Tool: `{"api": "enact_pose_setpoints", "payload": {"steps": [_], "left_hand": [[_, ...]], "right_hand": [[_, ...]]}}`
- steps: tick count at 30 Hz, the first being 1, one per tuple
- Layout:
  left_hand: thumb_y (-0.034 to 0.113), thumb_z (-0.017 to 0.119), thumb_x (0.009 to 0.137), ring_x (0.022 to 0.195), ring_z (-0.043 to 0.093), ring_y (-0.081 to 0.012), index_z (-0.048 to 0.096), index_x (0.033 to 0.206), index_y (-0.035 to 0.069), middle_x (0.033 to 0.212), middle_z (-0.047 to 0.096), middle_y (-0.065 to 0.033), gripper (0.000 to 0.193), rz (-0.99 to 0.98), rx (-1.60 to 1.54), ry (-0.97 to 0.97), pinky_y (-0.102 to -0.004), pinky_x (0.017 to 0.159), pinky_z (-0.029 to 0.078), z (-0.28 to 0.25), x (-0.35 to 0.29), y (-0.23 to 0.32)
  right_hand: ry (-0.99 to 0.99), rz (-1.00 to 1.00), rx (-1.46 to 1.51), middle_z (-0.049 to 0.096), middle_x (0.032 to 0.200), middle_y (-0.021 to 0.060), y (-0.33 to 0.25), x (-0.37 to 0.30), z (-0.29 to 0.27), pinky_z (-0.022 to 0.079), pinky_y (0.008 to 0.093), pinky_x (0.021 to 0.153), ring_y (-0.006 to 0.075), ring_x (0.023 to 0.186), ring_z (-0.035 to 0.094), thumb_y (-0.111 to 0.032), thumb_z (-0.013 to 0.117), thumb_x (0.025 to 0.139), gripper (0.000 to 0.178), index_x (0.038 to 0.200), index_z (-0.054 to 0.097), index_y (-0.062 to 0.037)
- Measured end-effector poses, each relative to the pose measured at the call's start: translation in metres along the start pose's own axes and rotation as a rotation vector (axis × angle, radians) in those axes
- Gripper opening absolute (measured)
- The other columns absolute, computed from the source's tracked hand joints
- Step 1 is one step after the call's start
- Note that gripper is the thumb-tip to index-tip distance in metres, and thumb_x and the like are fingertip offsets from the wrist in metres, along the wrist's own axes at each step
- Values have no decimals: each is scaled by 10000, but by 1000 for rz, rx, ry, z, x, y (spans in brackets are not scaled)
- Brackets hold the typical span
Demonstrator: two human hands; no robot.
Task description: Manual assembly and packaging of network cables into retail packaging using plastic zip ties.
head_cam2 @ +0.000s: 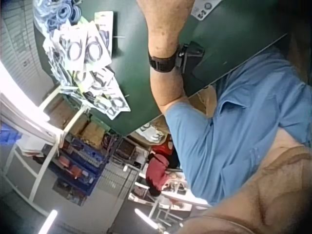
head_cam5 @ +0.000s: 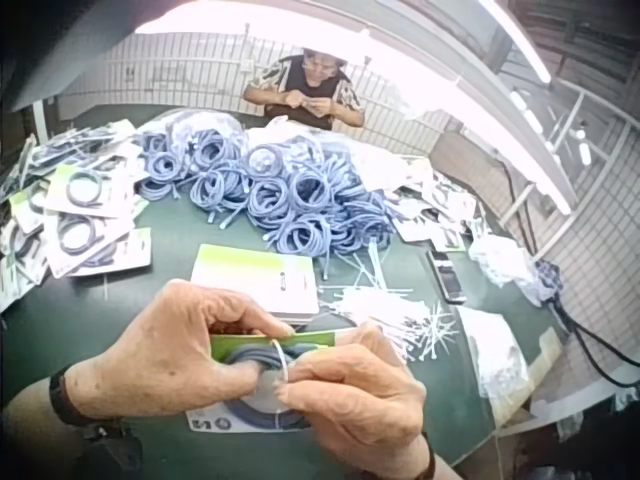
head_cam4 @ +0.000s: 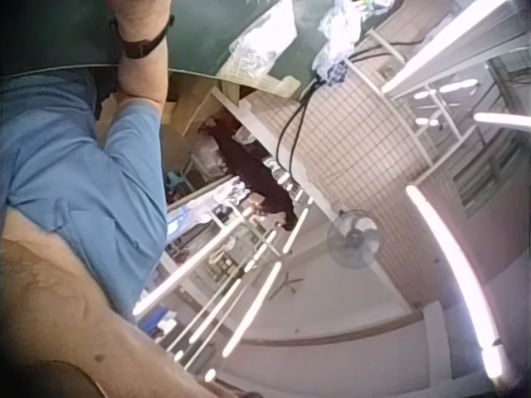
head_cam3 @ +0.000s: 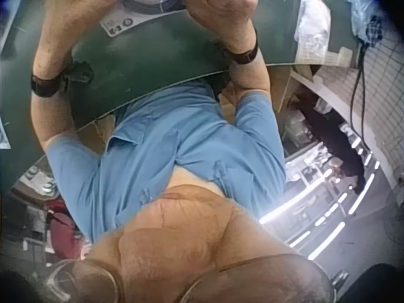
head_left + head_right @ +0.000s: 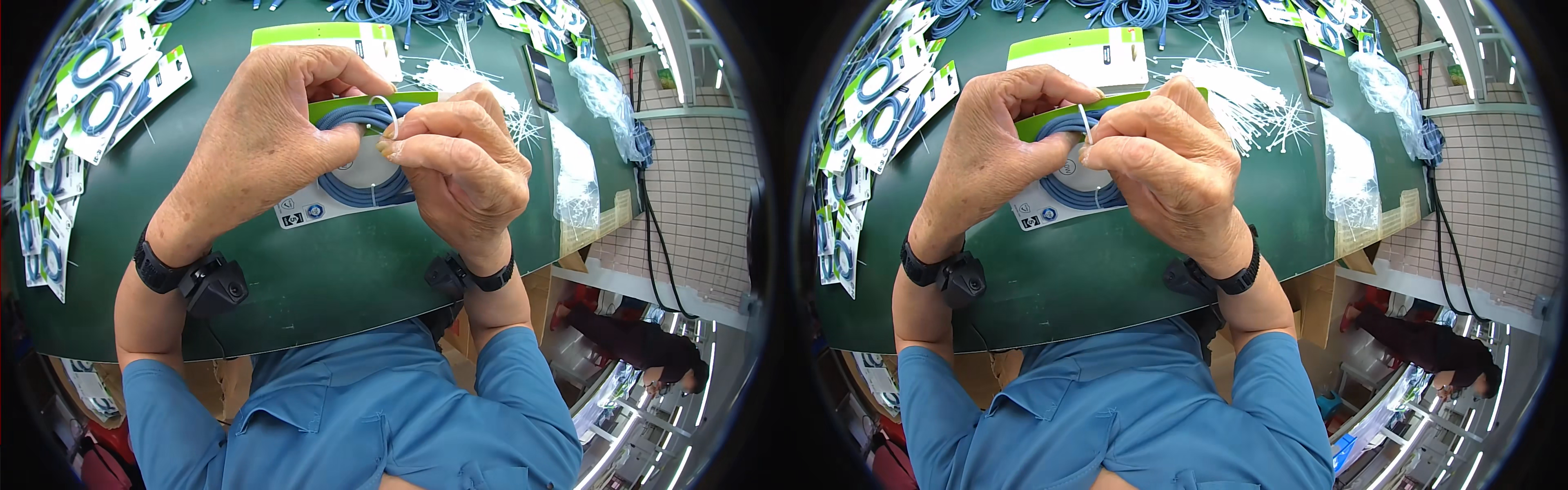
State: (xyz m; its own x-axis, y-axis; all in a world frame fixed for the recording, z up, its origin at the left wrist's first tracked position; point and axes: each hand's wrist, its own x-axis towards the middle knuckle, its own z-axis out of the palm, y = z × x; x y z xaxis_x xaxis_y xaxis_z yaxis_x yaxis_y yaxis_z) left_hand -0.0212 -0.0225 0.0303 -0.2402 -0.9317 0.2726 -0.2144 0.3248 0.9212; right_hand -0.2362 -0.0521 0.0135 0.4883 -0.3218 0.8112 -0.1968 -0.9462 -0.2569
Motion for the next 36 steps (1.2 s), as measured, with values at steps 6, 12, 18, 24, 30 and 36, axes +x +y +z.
{"api": "enact_pose_setpoints", "payload": {"steps": [6,12,18,24,30,36], "left_hand": [[-81,659,799,1011,708,-139,743,1102,-43,1037,758,-92,316,12,19,-2,-291,1018,545,1,-2,0],[-95,641,782,1031,706,-140,741,1101,-50,1044,759,-93,338,-9,30,-9,-294,1022,544,1,-2,-1],[-102,619,772,1053,702,-147,741,1120,-59,1064,762,-104,371,7,5,5,-301,1024,541,1,1,-8],[-35,627,790,936,723,-158,752,1108,-59,996,773,-127,343,29,14,37,-299,914,574,6,5,-12],[-63,636,775,972,732,-175,753,1113,-61,1021,774,-146,358,-18,2,40,-301,934,570,5,0,-8],[-92,637,765,1000,728,-176,756,1110,-65,1038,766,-143,366,-60,-49,35,-301,974,555,5,-1,-8]], "right_hand": [[3,6,0,733,877,29,-3,-1,2,464,278,627,168,749,610,55,845,727,261,897,743,-116],[-26,-45,-82,719,859,38,-4,0,6,455,287,608,189,715,588,78,826,686,275,881,738,-95],[-72,-66,-156,707,849,41,-6,1,12,454,299,591,202,683,581,73,810,656,277,868,732,-86],[-55,-52,-152,696,832,38,-3,4,8,449,316,569,208,653,572,65,798,661,276,885,736,-85],[-25,-45,-124,694,859,32,-4,4,10,450,334,559,212,646,568,33,779,686,291,945,734,-91],[5,-28,-99,674,869,14,-7,1,12,446,342,560,202,648,560,-3,757,717,268,967,718,-90]]}}
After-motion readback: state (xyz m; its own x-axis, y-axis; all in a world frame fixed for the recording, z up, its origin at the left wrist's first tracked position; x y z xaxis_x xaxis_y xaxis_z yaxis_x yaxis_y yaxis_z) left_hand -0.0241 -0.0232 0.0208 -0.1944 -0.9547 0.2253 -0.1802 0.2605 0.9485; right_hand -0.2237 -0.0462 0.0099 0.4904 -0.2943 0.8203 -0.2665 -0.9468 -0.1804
